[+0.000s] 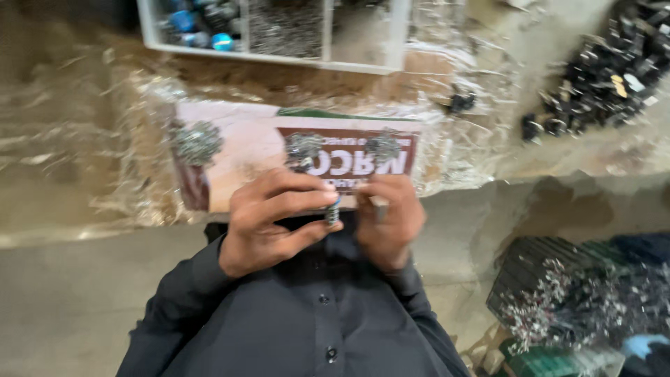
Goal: The person sits at a workbench assembling small electrical connector components by hand. They repeatedly pick small metal and blue plastic parts from a compartment organizer box, fit them together in their hands, and set finished connectors aside, working through the pile one piece at a time.
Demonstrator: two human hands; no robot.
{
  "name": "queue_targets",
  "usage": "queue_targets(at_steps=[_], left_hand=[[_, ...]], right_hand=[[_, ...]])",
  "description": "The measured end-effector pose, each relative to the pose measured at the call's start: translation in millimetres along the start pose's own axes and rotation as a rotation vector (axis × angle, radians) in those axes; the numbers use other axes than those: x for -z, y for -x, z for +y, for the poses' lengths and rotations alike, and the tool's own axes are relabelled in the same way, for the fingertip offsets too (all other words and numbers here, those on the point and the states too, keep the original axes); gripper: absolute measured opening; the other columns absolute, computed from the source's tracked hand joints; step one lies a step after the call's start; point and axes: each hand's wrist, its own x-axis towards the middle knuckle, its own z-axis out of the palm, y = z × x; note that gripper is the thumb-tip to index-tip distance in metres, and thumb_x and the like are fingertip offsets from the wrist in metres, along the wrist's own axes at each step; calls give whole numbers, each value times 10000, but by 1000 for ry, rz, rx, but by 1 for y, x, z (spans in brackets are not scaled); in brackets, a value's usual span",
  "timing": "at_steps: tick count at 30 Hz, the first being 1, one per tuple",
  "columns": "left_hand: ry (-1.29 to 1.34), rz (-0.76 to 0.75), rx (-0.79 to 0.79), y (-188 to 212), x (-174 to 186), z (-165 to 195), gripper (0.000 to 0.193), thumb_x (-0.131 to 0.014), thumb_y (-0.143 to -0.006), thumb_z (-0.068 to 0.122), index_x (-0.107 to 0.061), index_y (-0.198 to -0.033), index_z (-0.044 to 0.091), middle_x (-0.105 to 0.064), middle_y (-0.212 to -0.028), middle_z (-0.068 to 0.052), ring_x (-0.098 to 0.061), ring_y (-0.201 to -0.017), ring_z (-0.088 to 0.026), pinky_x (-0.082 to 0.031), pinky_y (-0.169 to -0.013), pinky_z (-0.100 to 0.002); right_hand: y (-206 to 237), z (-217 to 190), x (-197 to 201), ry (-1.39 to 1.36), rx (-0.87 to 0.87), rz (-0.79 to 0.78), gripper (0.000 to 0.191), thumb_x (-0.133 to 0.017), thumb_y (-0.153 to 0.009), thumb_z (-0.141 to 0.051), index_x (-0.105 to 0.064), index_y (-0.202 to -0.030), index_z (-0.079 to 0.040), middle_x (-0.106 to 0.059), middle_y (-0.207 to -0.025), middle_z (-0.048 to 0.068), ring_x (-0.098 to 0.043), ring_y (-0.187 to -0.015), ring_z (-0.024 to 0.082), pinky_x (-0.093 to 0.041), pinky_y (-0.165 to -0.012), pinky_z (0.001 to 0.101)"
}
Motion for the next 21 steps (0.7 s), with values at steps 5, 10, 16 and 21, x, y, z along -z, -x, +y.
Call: queue_targets(at_steps=[5,10,16,21], left_hand=[[19,29,17,6,5,-6,427,-900,-798,87,-730,-1189,105,-715,-1156,-66,-719,-1029,-238,-594,-879,-358],[24,51,16,7,7,-7,436,-901,-796,88,-733,-1197,116,-710,-1140,-58,-724,-1033,-235,-600,-878,-352],[-44,86,-37,9,8,-8,425,-909,-801,87,-740,-1188,126,-703,-1119,-38,-718,-985,-231,-588,-842,-356],[-97,81,-56,10,8,-11,439,-899,-789,84,-742,-1196,133,-696,-1116,-40,-711,-972,-242,-577,-816,-371]], right_hand=[[-4,-8,3,-232,-228,50,185,-709,-971,65,-638,-1132,8,-664,-1013,89,-637,-866,155,-515,-783,256],[7,-12,-7,-584,-241,66,97,-660,-978,78,-654,-1055,19,-695,-992,117,-710,-869,153,-597,-758,241],[2,-21,-12,-480,-155,-33,119,-728,-964,73,-660,-1046,20,-694,-1019,144,-681,-844,188,-551,-780,253],[-4,-27,-17,-169,-28,4,150,-795,-895,66,-688,-988,20,-697,-977,118,-694,-875,195,-561,-759,274]])
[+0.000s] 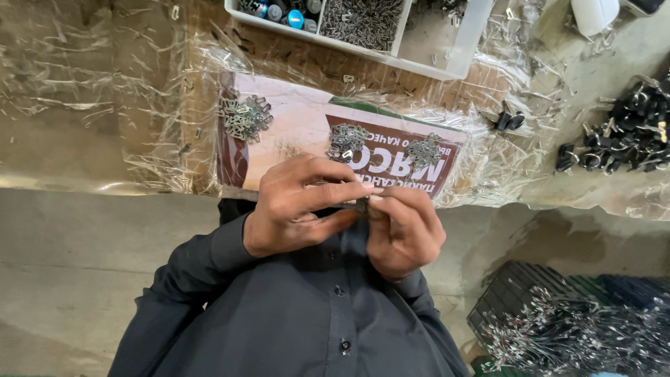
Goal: The person sits at a workbench assembling small electrical connector components by hand. They repeatedly pick small metal and blue plastic parts from a compartment organizer box, fit them together in their hands, and set finished connectors aside, working through the pile one piece at a time.
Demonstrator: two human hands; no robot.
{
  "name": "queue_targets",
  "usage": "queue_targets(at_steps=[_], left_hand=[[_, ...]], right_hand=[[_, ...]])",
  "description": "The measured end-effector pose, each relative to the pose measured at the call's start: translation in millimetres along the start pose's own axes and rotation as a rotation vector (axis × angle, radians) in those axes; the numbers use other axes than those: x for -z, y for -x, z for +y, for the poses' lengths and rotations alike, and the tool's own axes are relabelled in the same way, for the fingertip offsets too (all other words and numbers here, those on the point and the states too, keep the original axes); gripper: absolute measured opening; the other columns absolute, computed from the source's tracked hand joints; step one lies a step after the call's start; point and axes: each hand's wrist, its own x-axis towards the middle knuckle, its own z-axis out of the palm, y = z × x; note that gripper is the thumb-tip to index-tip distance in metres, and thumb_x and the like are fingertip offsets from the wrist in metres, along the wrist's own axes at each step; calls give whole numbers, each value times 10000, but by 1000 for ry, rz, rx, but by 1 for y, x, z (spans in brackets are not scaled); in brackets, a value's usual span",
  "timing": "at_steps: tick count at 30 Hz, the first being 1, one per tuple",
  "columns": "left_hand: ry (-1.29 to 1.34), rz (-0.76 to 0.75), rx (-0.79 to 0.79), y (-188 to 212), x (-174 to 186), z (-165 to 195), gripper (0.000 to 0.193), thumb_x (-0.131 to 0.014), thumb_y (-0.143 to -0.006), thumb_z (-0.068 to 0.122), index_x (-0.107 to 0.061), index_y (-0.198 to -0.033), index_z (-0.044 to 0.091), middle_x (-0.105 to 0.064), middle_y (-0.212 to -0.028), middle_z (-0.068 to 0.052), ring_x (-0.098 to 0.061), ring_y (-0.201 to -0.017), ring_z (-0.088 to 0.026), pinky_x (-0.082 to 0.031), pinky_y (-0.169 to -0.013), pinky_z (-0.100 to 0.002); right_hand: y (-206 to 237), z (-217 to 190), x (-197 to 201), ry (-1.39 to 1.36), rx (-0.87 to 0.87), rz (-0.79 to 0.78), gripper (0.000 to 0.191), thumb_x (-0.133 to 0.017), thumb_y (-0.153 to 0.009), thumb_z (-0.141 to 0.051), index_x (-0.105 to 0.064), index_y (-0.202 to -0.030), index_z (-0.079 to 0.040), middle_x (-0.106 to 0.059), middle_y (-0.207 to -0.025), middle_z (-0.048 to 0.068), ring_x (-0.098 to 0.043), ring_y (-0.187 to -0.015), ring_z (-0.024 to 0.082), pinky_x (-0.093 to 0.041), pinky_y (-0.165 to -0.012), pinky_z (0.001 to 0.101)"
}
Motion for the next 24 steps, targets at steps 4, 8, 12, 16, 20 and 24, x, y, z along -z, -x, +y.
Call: queue_targets(at_steps=[4,8,12,16,20,24], left_hand=[[-34,-19,-61,0,2,-6,424,-897,-835,74,-737,-1223,136,-701,-1158,-46,-706,-969,-246,-562,-808,-376],[33,-35,-75,6,11,-7,417,-883,-873,70,-727,-1253,142,-695,-1210,-42,-710,-1020,-247,-579,-869,-379],[123,22,-82,19,34,-8,401,-883,-890,85,-722,-1256,113,-696,-1238,-47,-728,-1076,-241,-604,-880,-352],[62,319,100,43,71,-6,369,-904,-839,57,-731,-1164,52,-683,-1206,-106,-718,-1017,-200,-626,-814,-305],[-132,483,190,67,95,-2,385,-945,-811,-4,-736,-1134,21,-678,-1202,-115,-693,-912,-131,-608,-760,-248],[-141,483,164,73,91,-2,410,-954,-787,13,-728,-1128,34,-690,-1170,-118,-700,-960,-189,-600,-773,-284]], right_hand=[[6,8,3,-88,-19,-40,207,-803,-847,82,-700,-1018,29,-686,-1027,117,-674,-930,190,-550,-808,279],[12,17,11,-519,-398,-150,216,-756,-879,92,-686,-1079,49,-652,-1093,141,-635,-924,160,-518,-824,260],[4,18,-11,-995,-590,-231,138,-781,-927,67,-702,-1034,30,-661,-989,119,-640,-852,164,-538,-776,275],[-11,-5,-51,129,214,-479,420,-834,-892,-186,-684,-1264,-59,-640,-1073,76,-640,-888,212,-537,-788,314],[-27,-23,-75,318,342,-589,720,-868,-872,-472,-672,-1394,-16,-553,-963,60,-601,-834,225,-504,-708,352],[-30,-17,-75,344,424,-572,580,-859,-873,-439,-715,-1309,-84,-551,-964,57,-580,-789,224,-483,-674,367]])
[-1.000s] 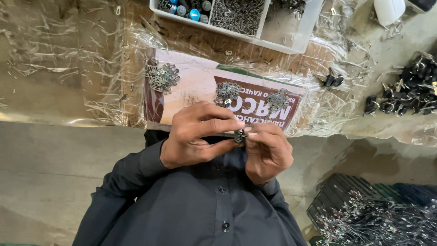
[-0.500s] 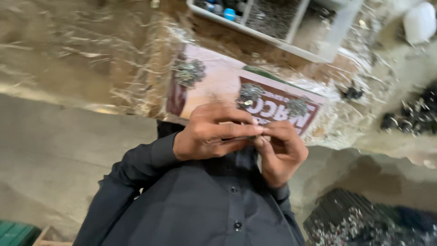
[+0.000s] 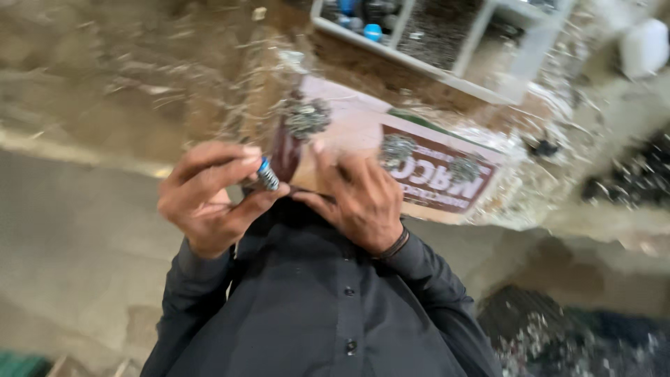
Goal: The person sits at a workbench assembling small electrical connector components by hand. They repeatedly pick small metal and blue plastic parts from a compartment organizer box, fit them together in their hands, and set finished connectors aside, working through the pile one piece at a time.
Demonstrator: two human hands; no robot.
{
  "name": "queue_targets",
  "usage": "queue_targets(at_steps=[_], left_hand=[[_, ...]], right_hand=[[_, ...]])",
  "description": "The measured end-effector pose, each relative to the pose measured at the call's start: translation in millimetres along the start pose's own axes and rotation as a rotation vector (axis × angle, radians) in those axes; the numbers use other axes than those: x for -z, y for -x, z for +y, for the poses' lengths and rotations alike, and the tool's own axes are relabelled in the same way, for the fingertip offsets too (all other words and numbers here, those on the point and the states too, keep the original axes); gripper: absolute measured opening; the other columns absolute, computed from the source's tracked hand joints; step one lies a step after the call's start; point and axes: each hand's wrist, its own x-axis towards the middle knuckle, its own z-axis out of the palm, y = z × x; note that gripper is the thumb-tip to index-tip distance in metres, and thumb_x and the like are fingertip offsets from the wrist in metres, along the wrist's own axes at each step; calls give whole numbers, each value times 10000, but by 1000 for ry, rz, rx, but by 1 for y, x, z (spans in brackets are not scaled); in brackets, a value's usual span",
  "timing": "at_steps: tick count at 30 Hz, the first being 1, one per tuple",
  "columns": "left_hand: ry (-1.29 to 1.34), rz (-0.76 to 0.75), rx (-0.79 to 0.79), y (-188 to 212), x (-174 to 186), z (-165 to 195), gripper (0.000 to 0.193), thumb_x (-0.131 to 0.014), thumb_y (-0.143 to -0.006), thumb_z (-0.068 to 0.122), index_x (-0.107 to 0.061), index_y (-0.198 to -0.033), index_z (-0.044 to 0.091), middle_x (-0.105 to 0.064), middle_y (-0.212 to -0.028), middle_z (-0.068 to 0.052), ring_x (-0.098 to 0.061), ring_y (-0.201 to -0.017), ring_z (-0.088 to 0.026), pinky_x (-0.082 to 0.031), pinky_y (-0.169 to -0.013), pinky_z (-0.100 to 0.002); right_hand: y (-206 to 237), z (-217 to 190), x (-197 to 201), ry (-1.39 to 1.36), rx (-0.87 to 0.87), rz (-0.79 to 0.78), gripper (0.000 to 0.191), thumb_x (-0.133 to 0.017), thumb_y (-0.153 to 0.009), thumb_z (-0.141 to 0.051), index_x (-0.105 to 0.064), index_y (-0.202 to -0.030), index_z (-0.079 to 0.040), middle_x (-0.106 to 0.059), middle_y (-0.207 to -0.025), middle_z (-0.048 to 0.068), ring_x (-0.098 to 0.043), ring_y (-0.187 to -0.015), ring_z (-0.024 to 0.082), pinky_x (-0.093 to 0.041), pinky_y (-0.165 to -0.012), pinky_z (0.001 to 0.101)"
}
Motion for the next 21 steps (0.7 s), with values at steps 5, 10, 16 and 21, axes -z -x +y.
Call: queue_targets(at_steps=[5,10,16,21], left_hand=[[95,-116,-40,-1,-23,-2,407,-948,-800,47,-719,-1136,38,-701,-1150,-123,-710,-968,-235,-592,-820,-340],[161,-192,-11,-2,-31,-8,385,-925,-812,79,-722,-1135,25,-695,-1155,-121,-716,-966,-229,-599,-805,-327],[100,-168,-60,-3,-27,-7,385,-929,-840,98,-726,-1161,35,-702,-1133,-112,-712,-994,-243,-595,-850,-344],[101,-190,-90,-4,-24,-10,405,-940,-820,85,-719,-1157,50,-697,-1167,-122,-717,-971,-251,-602,-797,-335]], right_hand=[[29,24,14,-82,200,99,388,-829,-846,-187,-707,-1214,-159,-626,-1156,7,-640,-924,205,-517,-782,351],[26,2,0,52,33,128,438,-821,-983,-357,-697,-1334,-127,-592,-1105,23,-576,-910,201,-493,-810,352],[21,-4,-9,121,-26,104,502,-791,-976,-443,-705,-1360,-131,-605,-1078,40,-570,-939,216,-500,-856,360],[47,7,-1,168,73,124,394,-870,-898,-350,-722,-1205,-150,-655,-1180,17,-624,-1082,229,-500,-888,394]])
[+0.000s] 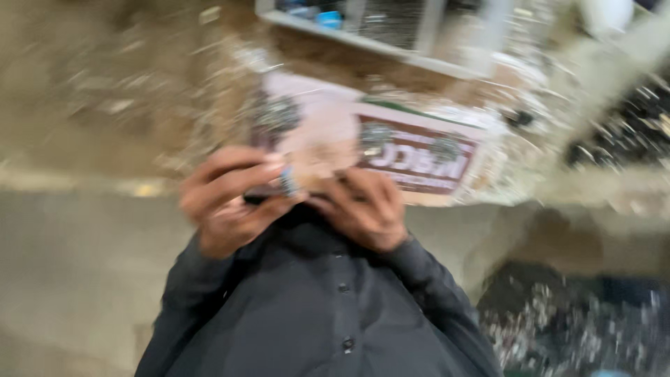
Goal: The person sits at a workbench assembling small electrical connector components by hand. They repeatedly pick small metal and blue plastic parts from a compartment organizer box, fit them together in their hands, and set finished connectors aside, working through the pile one piece at a time.
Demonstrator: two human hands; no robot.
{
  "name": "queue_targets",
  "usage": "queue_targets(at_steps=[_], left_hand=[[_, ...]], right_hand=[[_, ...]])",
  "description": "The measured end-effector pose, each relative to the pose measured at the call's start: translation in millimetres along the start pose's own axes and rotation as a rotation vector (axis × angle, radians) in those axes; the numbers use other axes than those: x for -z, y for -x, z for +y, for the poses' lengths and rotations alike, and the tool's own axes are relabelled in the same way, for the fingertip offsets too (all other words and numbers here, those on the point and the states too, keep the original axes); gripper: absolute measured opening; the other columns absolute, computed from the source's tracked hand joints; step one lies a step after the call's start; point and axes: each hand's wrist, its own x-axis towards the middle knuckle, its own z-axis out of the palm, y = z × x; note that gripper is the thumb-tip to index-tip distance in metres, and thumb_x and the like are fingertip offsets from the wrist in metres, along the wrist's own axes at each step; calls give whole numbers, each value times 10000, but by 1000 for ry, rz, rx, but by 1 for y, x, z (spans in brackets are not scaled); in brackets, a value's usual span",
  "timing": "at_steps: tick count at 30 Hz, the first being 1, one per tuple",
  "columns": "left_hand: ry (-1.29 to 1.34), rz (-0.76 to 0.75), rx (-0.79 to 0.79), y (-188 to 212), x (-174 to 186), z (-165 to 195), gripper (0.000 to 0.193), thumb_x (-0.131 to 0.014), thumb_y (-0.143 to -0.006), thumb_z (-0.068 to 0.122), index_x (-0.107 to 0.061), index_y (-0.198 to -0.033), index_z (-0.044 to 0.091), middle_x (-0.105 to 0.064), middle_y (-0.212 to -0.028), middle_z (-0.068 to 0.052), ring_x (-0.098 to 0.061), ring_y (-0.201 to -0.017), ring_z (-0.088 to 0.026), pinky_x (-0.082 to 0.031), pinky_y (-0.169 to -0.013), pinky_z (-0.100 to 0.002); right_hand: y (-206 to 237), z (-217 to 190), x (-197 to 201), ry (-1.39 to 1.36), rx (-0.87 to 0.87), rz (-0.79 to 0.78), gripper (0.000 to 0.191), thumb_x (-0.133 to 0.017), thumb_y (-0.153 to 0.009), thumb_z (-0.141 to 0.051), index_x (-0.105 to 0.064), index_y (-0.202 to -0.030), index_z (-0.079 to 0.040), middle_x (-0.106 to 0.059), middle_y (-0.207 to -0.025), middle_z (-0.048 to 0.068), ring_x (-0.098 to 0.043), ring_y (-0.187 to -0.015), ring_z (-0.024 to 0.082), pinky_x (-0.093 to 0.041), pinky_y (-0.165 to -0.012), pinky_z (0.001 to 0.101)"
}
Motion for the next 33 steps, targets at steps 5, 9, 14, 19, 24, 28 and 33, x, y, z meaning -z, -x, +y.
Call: queue_targets(at_steps=[5,9,14,19,24,28,33], left_hand=[[21,63,32,6,5,1,416,-945,-832,51,-721,-1182,51,-696,-1175,-131,-729,-962,-215,-643,-759,-294],[-17,115,28,11,14,5,422,-944,-827,56,-725,-1187,58,-699,-1189,-129,-733,-1016,-225,-644,-792,-303],[-111,131,65,16,17,14,416,-955,-789,68,-726,-1137,55,-706,-1176,-119,-718,-1005,-223,-613,-831,-329],[61,91,122,10,-2,11,421,-950,-789,37,-712,-1136,38,-692,-1169,-119,-701,-934,-188,-604,-749,-276],[79,-54,74,1,-19,11,411,-942,-779,19,-720,-1124,29,-695,-1112,-119,-715,-892,-192,-600,-737,-283],[132,-136,6,-11,-32,14,415,-937,-764,31,-722,-1118,36,-705,-1109,-126,-736,-968,-231,-612,-778,-314],[146,-181,17,-19,-45,18,404,-918,-805,45,-727,-1159,70,-720,-1130,-101,-746,-1000,-237,-624,-856,-340]], right_hand=[[-4,-9,-3,-148,-137,-21,474,-911,-902,-350,-711,-1233,-76,-628,-1203,99,-599,-1086,277,-499,-923,428],[-26,-25,-8,-115,-114,-47,513,-875,-888,-409,-734,-1258,-84,-591,-1141,92,-562,-1000,280,-472,-857,429],[-29,-18,-12,-139,-23,7,407,-827,-887,-316,-735,-1222,-102,-622,-1156,77,-589,-995,278,-485,-837,424],[5,18,7,-217,225,24,408,-771,-815,-97,-755,-1219,-44,-673,-1179,77,-657,-1026,237,-560,-887,384],[15,13,5,-553,-55,133,219,-790,-894,-34,-726,-1103,-43,-652,-1090,73,-654,-996,253,-561,-885,382],[26,-1,15,-1321,-561,251,99,-604,-998,-7,-649,-1086,1,-664,-1104,137,-664,-1009,240,-544,-876,344],[35,3,13,-1497,-764,368,92,-613,-990,39,-642,-1077,30,-685,-1045,146,-672,-904,189,-569,-823,314]])
